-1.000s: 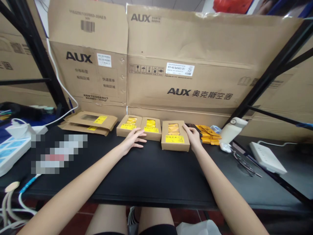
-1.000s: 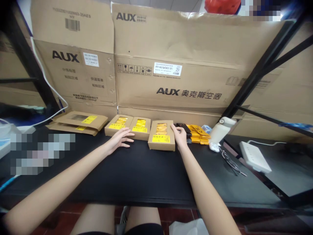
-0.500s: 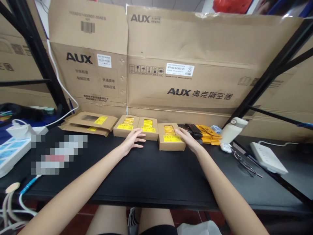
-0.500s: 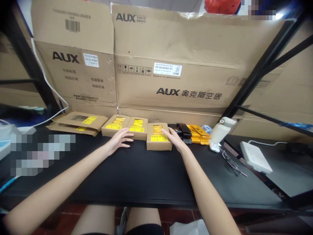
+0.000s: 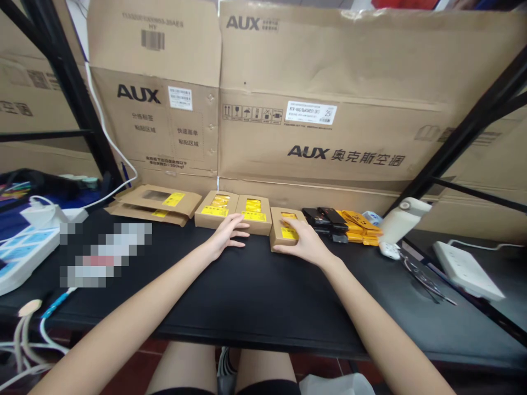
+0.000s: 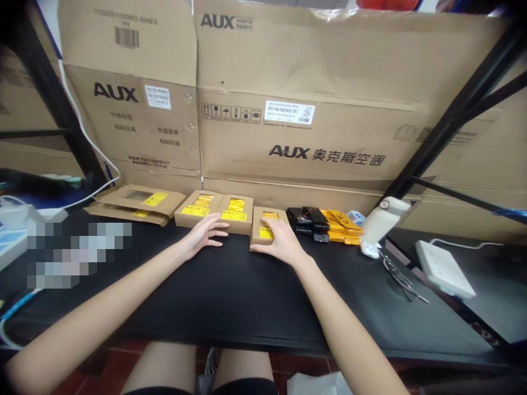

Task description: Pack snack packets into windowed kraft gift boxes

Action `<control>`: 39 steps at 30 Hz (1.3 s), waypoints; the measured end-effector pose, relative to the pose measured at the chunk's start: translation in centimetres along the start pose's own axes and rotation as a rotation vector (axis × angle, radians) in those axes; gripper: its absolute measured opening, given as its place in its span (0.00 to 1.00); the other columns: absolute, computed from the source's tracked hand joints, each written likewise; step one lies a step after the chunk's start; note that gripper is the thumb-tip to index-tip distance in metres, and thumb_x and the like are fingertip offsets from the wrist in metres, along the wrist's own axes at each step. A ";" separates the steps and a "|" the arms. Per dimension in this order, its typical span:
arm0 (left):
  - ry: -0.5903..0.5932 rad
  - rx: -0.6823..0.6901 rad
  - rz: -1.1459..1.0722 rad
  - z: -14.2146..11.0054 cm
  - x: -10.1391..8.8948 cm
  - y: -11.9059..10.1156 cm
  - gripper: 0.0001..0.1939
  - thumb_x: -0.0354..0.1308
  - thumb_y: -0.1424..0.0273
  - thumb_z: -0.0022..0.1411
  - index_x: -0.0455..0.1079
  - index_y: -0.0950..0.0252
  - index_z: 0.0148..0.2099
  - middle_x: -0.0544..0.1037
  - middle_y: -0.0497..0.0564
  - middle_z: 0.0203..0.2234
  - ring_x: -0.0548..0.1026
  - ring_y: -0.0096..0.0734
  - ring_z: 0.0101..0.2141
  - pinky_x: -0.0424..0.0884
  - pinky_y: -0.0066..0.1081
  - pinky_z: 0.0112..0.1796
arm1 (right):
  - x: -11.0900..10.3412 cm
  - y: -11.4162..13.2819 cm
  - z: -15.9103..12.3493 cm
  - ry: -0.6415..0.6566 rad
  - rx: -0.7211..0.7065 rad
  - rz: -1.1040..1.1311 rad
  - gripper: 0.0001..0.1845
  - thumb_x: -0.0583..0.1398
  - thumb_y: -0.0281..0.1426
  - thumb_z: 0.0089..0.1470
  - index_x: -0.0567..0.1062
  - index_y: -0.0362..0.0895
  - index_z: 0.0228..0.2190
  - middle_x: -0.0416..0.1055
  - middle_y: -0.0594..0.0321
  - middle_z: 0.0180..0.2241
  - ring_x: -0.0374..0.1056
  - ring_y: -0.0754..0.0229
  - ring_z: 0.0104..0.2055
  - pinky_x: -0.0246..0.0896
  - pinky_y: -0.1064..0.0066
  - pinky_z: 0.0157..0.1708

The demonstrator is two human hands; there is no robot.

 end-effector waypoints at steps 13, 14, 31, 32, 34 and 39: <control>0.035 0.047 -0.063 0.0 -0.3 -1.5 0.23 0.56 0.52 0.55 0.63 0.61 0.47 0.75 0.57 0.44 0.76 0.37 0.38 0.74 0.31 0.29 | 2.1 -0.6 0.4 -0.077 -0.176 -0.127 0.23 0.50 0.28 0.57 0.69 0.45 0.52 0.66 0.57 0.55 0.61 0.53 0.58 0.54 0.54 0.58; 0.003 0.107 -0.066 0.1 -0.7 -2.2 0.23 0.55 0.52 0.56 0.63 0.61 0.47 0.75 0.56 0.44 0.76 0.36 0.38 0.74 0.31 0.30 | 2.4 -0.3 0.3 -0.063 -0.183 -0.157 0.25 0.48 0.27 0.57 0.66 0.44 0.55 0.64 0.57 0.57 0.59 0.53 0.60 0.53 0.54 0.59; -1.336 0.546 0.595 0.8 -15.5 -3.7 0.41 0.57 0.71 0.55 0.40 0.77 0.65 0.47 0.68 0.64 0.44 0.49 0.64 0.40 0.42 0.62 | 2.9 0.1 0.6 -0.036 -0.231 -0.152 0.29 0.52 0.43 0.58 0.58 0.47 0.59 0.58 0.55 0.60 0.52 0.53 0.64 0.47 0.53 0.61; -1.322 0.485 0.563 1.0 -15.9 -3.5 0.42 0.56 0.71 0.55 0.39 0.79 0.65 0.45 0.70 0.65 0.42 0.50 0.64 0.39 0.43 0.62 | 2.9 0.1 0.6 -0.041 -0.226 -0.142 0.29 0.53 0.43 0.58 0.59 0.47 0.58 0.59 0.55 0.60 0.52 0.53 0.64 0.47 0.53 0.61; -1.272 0.436 0.540 1.3 -16.3 -3.5 0.42 0.56 0.70 0.56 0.39 0.80 0.65 0.41 0.72 0.65 0.39 0.54 0.65 0.38 0.46 0.62 | 2.9 0.0 0.5 -0.044 -0.216 -0.135 0.28 0.54 0.43 0.57 0.62 0.46 0.56 0.59 0.54 0.60 0.52 0.53 0.64 0.47 0.53 0.61; -1.233 0.447 0.586 1.2 -16.2 -3.8 0.43 0.58 0.71 0.55 0.40 0.76 0.66 0.37 0.69 0.66 0.36 0.56 0.65 0.38 0.49 0.61 | 3.0 0.0 0.5 -0.055 -0.195 -0.120 0.26 0.54 0.44 0.57 0.63 0.46 0.54 0.59 0.55 0.60 0.52 0.54 0.64 0.46 0.54 0.61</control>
Point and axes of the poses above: each hand's wrist, its own z-axis towards the middle knuckle, its own x-axis out of the palm, y = z × x, the point moved 2 cm from there along z, towards the middle knuckle
